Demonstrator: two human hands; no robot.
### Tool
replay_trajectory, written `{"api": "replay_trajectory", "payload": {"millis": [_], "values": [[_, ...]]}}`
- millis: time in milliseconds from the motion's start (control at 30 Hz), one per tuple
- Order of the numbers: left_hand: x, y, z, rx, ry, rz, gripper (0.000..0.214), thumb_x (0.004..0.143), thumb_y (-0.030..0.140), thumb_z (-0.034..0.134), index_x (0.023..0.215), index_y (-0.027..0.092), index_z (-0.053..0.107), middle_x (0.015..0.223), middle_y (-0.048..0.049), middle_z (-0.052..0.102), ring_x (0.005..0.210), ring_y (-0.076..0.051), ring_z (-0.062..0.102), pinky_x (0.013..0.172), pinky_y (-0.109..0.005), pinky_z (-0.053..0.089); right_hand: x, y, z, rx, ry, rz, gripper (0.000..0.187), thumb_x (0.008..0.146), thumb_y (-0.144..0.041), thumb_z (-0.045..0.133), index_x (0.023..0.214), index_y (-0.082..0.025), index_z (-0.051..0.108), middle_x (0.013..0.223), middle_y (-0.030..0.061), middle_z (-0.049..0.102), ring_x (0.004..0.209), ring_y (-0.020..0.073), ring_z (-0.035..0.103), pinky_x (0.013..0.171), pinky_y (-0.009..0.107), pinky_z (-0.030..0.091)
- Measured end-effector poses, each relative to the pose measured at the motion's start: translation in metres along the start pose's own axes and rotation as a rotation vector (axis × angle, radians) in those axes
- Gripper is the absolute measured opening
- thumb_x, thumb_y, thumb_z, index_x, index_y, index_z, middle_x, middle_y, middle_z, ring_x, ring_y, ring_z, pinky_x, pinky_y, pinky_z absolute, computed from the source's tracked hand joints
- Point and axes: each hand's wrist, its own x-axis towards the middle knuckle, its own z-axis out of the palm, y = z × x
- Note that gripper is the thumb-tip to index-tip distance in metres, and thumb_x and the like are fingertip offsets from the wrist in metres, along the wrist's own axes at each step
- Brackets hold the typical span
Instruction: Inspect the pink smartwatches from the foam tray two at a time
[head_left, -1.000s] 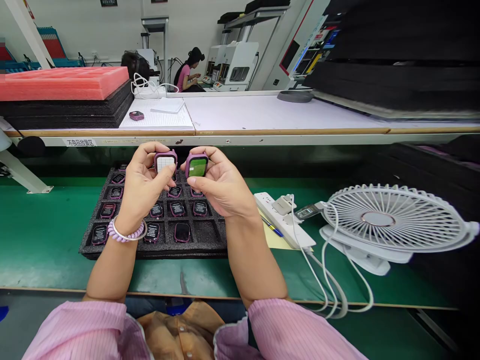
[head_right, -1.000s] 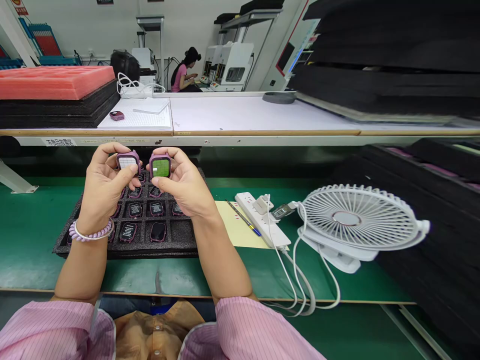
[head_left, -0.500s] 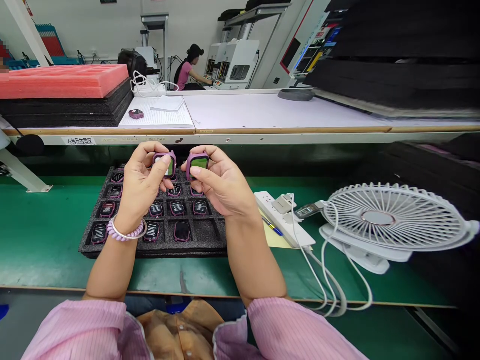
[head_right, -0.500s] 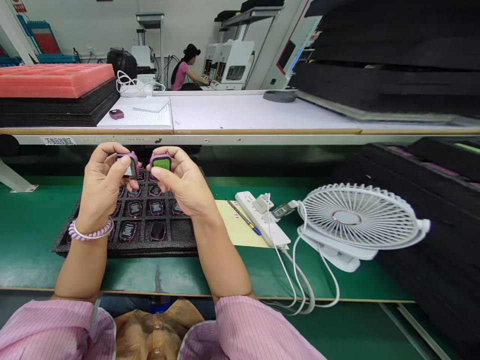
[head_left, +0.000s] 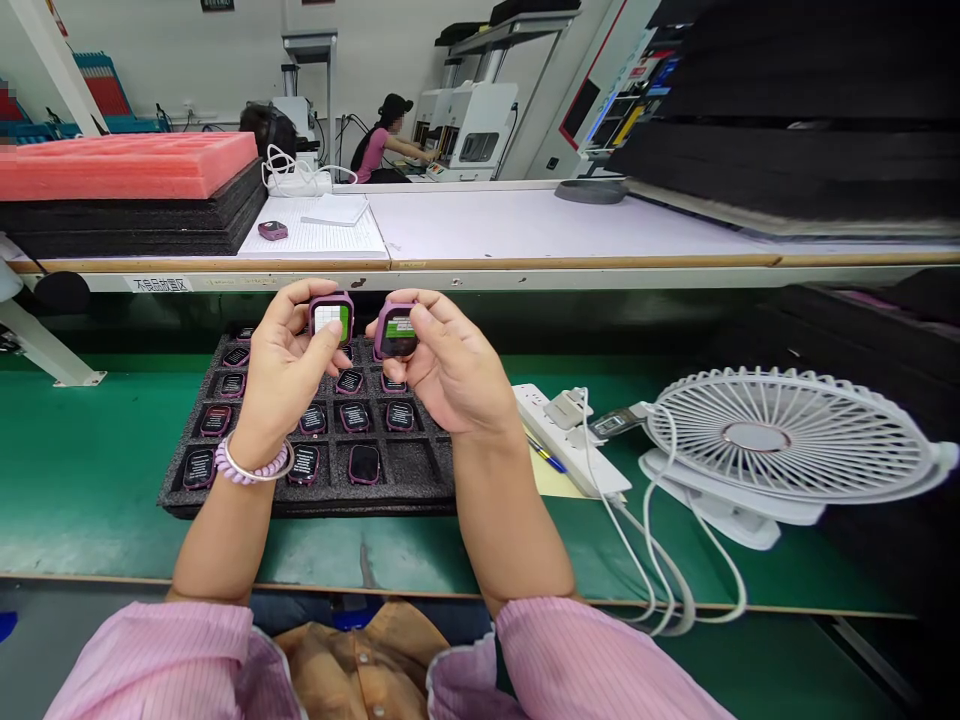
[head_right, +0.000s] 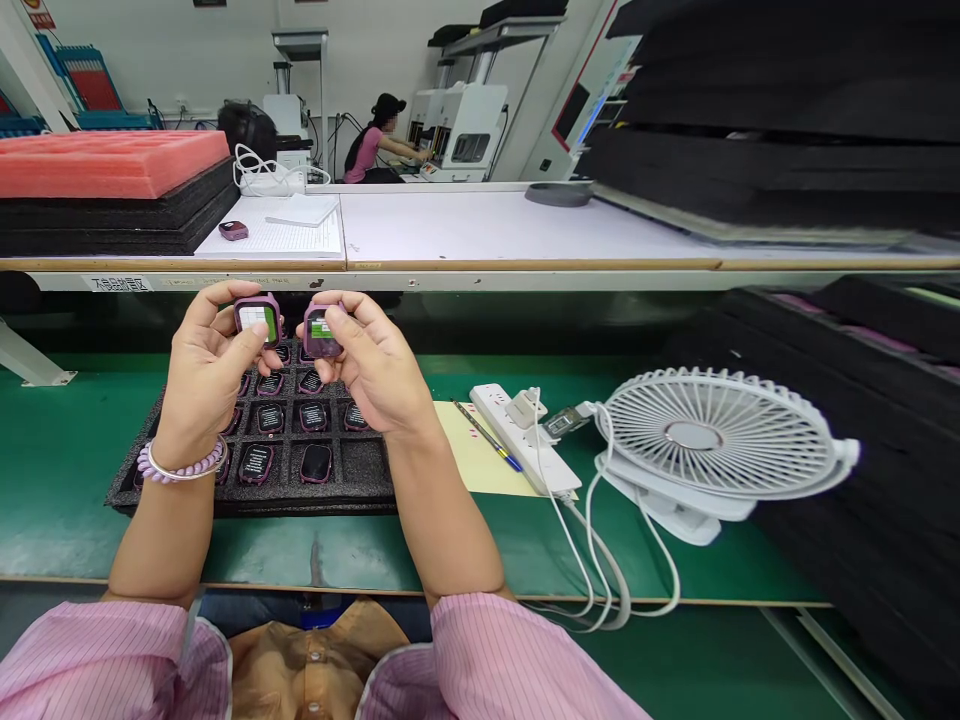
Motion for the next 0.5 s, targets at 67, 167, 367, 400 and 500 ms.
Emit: {"api": "replay_trajectory", "payload": {"millis": [67,167,367,400,500], "values": [[0.0001,-0.0016,-0.0001,0.005,-0.006,0.011,0.038,0.09,0.03,0.078,0.124,0.027,0.06,0.102,-0.0017,0.069,0.061,-0.008,0.068,0.053,-0.015,0.057,0.0004,-0.001,-0.0013,-0.005,0.004,-0.012,0.049,0.088,-0.061,0.085,0.112,-0.024,0.062,0.089,0.0013,0.066,0.077,0.0141,0.063,0.054,0.019,0.05],[-0.0002,-0.0039,-0.0011,0.022,-0.023,0.028,0.044,0.089,0.025,0.077,0.13,0.03,0.06,0.104,-0.002,0.069,0.066,-0.01,0.07,0.059,-0.018,0.061,0.0002,-0.0025,-0.0036,-0.035,0.02,-0.022,0.05,0.089,-0.063,0.082,0.113,-0.025,0.062,0.093,0.0021,0.067,0.077,0.0147,0.063,0.054,0.021,0.051],[-0.0011,-0.0055,-0.0024,0.014,-0.057,0.044,0.055,0.087,0.02,0.075,0.138,0.032,0.057,0.115,-0.0038,0.069,0.075,-0.012,0.074,0.068,-0.021,0.065,-0.001,-0.0036,-0.0051,-0.021,0.026,-0.025,0.048,0.089,-0.062,0.082,0.112,-0.024,0.063,0.097,0.0028,0.069,0.07,0.0125,0.06,0.055,0.021,0.05],[-0.0011,-0.0052,-0.002,0.007,-0.055,0.043,0.055,0.087,0.02,0.076,0.138,0.032,0.057,0.116,-0.0038,0.069,0.075,-0.012,0.074,0.069,-0.021,0.065,-0.001,-0.0034,-0.0052,-0.018,0.026,-0.027,0.048,0.089,-0.062,0.083,0.112,-0.024,0.063,0.097,0.0028,0.069,0.069,0.0123,0.059,0.055,0.021,0.05],[-0.0008,-0.0033,-0.0003,-0.011,-0.034,0.037,0.051,0.086,0.02,0.077,0.132,0.03,0.059,0.112,-0.0028,0.071,0.071,-0.011,0.073,0.066,-0.019,0.064,-0.0006,-0.0022,-0.0061,-0.018,0.021,-0.033,0.049,0.089,-0.062,0.082,0.113,-0.024,0.063,0.097,0.0028,0.069,0.07,0.0126,0.06,0.055,0.021,0.051]]}}
